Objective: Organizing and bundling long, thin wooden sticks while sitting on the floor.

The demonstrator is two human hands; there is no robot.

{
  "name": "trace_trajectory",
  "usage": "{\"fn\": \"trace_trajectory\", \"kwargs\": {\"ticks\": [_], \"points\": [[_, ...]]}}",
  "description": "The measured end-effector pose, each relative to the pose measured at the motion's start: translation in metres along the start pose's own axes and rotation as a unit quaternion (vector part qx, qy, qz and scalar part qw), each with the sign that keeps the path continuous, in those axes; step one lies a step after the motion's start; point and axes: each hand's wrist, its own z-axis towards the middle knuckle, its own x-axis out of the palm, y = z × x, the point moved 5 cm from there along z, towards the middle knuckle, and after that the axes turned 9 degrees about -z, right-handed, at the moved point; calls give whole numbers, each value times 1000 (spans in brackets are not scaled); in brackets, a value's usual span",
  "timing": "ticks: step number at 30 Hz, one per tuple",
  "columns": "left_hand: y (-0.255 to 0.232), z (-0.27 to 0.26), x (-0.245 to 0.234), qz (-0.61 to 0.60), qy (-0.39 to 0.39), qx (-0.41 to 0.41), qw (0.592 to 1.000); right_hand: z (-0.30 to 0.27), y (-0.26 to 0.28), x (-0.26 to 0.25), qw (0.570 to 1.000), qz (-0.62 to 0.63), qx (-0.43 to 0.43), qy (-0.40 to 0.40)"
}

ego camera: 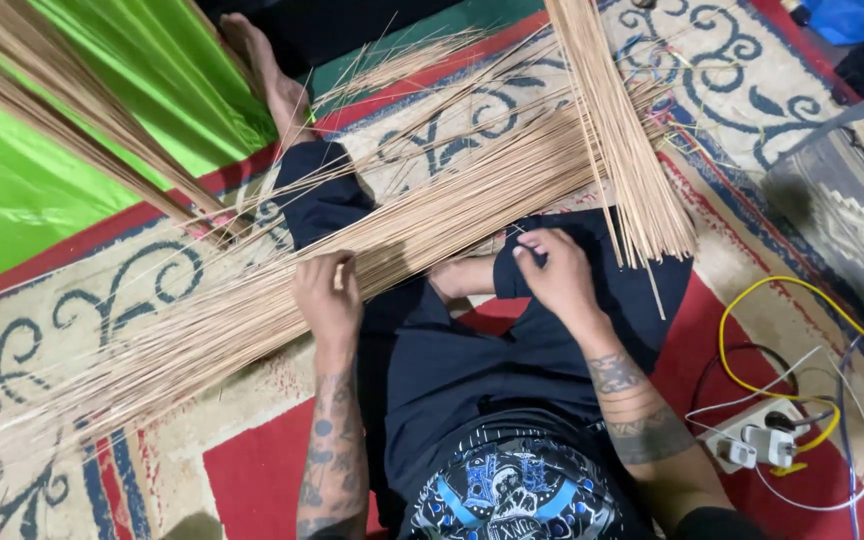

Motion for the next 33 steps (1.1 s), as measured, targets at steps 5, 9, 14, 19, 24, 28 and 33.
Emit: {"fn": "trace_trajectory", "kwargs": {"ticks": [5, 9, 14, 19, 24, 28, 33], "points": [[-25, -12, 62, -86, 268, -101, 954, -23, -21, 96, 959, 85, 85, 258], [-19, -23, 95, -3, 418, -49, 907, -25, -57, 155, 869, 218, 273, 351], [-23, 17, 75, 12, 336, -59, 940, -6, -66, 185, 835, 290, 353, 308], [-29, 49, 49, 53, 173, -38, 983, -9, -68, 210, 808, 310, 404, 295], [-17, -2, 60, -81, 61, -151, 983, -19, -56, 203, 769, 378, 419, 299], [-22, -104, 102, -235, 91, -355, 900, -25, -49, 192, 768, 408, 401, 288], [-5, -119, 109, -502, 29, -569, 651, -31, -23, 177, 740, 456, 328, 370]]}}
